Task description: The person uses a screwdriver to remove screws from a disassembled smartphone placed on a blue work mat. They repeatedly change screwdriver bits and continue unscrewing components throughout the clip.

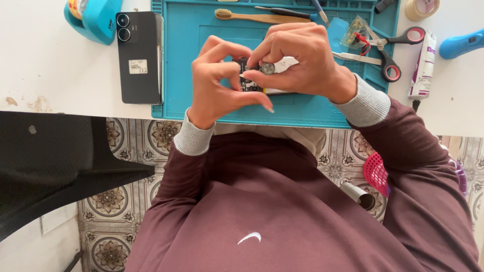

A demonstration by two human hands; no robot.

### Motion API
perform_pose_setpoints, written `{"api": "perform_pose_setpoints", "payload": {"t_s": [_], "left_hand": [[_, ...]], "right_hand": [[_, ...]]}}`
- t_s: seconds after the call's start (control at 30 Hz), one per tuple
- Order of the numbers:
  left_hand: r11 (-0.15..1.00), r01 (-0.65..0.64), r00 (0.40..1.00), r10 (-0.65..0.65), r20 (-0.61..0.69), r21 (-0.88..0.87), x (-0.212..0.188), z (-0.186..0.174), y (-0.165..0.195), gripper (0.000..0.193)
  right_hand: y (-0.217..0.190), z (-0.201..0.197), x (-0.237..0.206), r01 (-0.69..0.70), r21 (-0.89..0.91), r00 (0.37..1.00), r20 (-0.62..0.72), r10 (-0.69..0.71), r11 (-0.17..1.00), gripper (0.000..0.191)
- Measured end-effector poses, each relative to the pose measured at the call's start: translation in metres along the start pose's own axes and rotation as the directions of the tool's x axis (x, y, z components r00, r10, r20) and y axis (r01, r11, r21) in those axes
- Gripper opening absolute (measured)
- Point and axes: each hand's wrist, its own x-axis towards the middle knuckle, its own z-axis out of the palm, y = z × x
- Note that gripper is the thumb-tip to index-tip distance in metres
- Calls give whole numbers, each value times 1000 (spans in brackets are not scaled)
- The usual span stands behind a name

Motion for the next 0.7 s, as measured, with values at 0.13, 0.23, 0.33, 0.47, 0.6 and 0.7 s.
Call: {"api": "perform_pose_setpoints", "payload": {"t_s": [0.13,0.23,0.33,0.47,0.6,0.7], "left_hand": [[999,34,999,-34,-16,20,-2,-2,0,73],[998,12,1000,-13,28,62,0,-1,0,75],[995,-6,997,-2,77,97,1,1,2,77],[991,-17,1000,13,28,133,0,0,3,75],[984,1,998,-11,55,177,-1,2,1,76],[980,6,999,-15,47,201,-2,5,-2,73]], "right_hand": [[-3,-1,3,21,-16,1000,-5,-21,1000,44],[-5,-2,6,7,-51,1000,-23,-8,999,40],[-6,-3,7,12,-91,999,-29,-15,996,29],[-3,-4,4,30,-61,999,-24,-32,998,40],[1,-5,-3,23,-64,997,-70,-28,998,39],[11,-12,-4,17,-93,992,-120,-28,995,41]]}}
